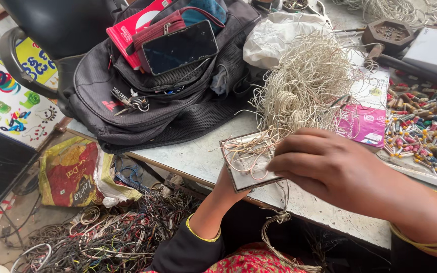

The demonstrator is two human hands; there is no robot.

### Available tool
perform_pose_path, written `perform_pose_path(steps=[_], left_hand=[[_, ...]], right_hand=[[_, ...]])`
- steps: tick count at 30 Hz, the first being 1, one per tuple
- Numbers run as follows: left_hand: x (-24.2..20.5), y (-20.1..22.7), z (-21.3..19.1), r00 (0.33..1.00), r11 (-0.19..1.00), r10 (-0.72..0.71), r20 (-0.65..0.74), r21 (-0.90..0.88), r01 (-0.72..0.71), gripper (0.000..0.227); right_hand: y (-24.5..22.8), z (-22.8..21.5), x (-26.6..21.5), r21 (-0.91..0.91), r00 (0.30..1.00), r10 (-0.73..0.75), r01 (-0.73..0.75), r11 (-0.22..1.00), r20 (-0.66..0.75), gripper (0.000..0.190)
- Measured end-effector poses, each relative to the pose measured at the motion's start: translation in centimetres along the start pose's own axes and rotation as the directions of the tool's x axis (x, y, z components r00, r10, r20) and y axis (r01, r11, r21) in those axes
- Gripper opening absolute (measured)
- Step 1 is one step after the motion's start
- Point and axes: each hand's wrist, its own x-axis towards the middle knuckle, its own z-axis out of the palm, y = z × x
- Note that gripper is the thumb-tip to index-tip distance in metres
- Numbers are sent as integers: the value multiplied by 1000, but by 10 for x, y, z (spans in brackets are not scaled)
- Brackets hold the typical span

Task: The person sits at a cluttered workbench and repeatedly picks up individual strands of white wire from a large pile. They straighten each strand and place it onto a small square board held in their left hand. The process is repetitive, focusing on organizing the wires one by one.

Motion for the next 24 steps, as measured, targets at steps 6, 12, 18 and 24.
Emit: perform_pose_path(steps=[6, 12, 18, 24], left_hand=[[-2, 1, -1, 1000, 1000, -13, 1, -3, 13, 35], [-3, -4, -1, 997, 966, 68, 38, 246, -75, 32], [-4, -7, 1, 998, 963, 56, 25, 264, -61, 31], [-10, -14, 2, 997, 952, 80, 8, 297, -79, 34]], right_hand=[[2, 15, 9, -94, 995, -86, 91, 991, 55, 23], [-5, 21, 5, -107, 989, -65, 80, 991, 134, 18], [-17, -5, 1, -134, 992, 15, -32, 990, -127, 17], [-16, 14, 2, -175, 948, -54, -2, 985, -313, 29]])
